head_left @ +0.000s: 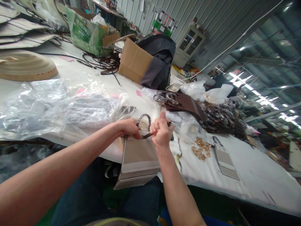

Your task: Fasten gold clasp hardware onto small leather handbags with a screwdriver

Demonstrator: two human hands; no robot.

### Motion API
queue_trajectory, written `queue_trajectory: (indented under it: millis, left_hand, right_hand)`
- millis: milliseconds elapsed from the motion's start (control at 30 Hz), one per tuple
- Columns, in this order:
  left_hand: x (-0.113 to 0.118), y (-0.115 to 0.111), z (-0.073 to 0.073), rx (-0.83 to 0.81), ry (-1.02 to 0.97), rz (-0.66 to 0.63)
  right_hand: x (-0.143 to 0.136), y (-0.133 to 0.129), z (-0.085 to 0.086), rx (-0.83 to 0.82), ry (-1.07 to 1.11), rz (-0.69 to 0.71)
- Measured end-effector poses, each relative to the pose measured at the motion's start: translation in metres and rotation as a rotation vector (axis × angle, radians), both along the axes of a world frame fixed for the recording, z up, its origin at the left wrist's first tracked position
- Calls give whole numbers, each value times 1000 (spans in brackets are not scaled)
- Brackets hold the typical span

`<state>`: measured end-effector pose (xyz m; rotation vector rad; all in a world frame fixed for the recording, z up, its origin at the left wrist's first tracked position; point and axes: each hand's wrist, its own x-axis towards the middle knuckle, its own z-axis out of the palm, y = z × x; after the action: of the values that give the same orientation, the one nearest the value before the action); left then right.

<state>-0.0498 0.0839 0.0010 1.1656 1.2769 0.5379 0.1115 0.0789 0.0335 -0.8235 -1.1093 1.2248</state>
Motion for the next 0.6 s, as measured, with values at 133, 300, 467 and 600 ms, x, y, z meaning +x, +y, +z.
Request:
queue_trajectory:
  millis: [133, 300, 467, 600]
  left_hand:
    - [-1, 2, 4, 33, 73, -2]
    - [-4, 0, 13, 43, 101, -49]
    - [-3, -2, 12, 32, 75, -54]
    - [-4, -3, 10, 33, 47, -45]
  right_hand:
    - [2, -26, -18, 157, 112, -160]
    - [6, -25, -14, 152, 156, -146]
    - [8, -27, 1, 95, 142, -45]
    - [0, -21, 3, 47, 108, -20]
